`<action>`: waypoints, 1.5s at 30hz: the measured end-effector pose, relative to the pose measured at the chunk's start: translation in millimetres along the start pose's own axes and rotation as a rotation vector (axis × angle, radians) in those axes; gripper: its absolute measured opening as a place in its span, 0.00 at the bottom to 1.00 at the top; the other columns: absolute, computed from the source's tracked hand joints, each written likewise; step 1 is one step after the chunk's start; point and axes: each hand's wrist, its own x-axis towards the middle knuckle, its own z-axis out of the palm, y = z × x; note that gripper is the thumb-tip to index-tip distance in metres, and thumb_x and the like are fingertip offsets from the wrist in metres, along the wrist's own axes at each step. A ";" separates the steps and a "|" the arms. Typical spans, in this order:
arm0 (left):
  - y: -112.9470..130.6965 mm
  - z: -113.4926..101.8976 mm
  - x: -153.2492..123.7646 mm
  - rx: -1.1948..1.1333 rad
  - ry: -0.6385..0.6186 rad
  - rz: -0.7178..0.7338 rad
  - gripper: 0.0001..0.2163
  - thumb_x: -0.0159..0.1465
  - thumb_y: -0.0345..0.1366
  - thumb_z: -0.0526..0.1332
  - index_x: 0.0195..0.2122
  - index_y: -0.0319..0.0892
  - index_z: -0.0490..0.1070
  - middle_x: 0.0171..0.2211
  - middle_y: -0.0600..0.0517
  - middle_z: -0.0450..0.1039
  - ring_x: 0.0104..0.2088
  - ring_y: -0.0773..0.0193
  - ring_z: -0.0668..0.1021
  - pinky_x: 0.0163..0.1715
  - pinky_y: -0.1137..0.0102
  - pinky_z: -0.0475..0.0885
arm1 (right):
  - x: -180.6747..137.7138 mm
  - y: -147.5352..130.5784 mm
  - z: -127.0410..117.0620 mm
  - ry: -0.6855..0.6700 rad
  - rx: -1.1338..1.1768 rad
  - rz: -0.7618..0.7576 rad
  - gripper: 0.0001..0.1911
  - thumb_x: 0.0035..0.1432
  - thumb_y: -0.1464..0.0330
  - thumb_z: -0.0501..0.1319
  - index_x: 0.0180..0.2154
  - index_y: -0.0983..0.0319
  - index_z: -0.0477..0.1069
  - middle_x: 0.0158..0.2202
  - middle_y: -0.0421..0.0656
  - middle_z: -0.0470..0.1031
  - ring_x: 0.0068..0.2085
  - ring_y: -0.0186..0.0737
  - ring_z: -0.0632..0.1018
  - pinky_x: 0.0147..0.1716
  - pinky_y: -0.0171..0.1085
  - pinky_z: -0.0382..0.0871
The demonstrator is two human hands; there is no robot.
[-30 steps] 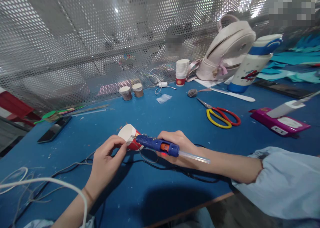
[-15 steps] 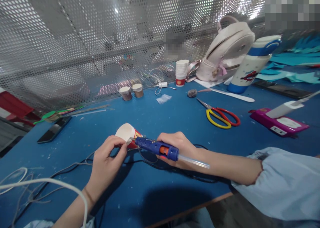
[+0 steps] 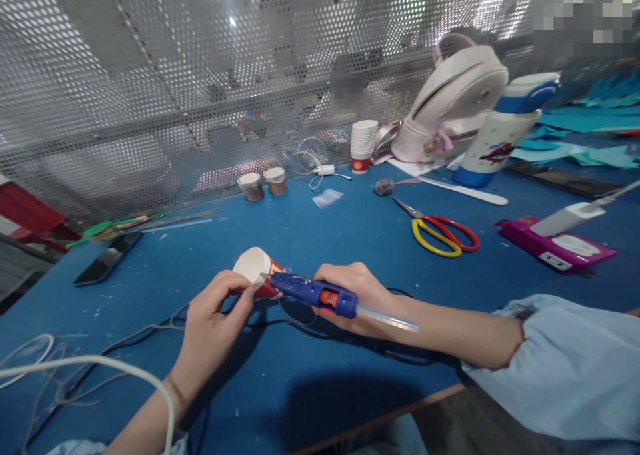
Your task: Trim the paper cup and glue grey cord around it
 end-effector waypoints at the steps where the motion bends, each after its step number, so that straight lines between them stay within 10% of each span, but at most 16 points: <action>1: 0.2 0.0 0.1 -0.004 -0.004 -0.004 0.06 0.62 0.36 0.61 0.29 0.43 0.72 0.28 0.54 0.74 0.28 0.67 0.73 0.29 0.73 0.68 | -0.2 -0.8 0.3 -0.007 -0.006 -0.016 0.08 0.57 0.63 0.59 0.32 0.60 0.65 0.25 0.40 0.73 0.22 0.32 0.69 0.23 0.31 0.59; 45: -5.0 -6.8 -0.4 -0.214 -0.107 -0.186 0.07 0.62 0.37 0.61 0.28 0.42 0.73 0.29 0.53 0.72 0.30 0.67 0.72 0.30 0.75 0.66 | 6.0 -9.1 -9.1 -0.027 0.133 0.125 0.02 0.52 0.69 0.59 0.30 0.61 0.66 0.24 0.40 0.73 0.23 0.32 0.70 0.25 0.31 0.63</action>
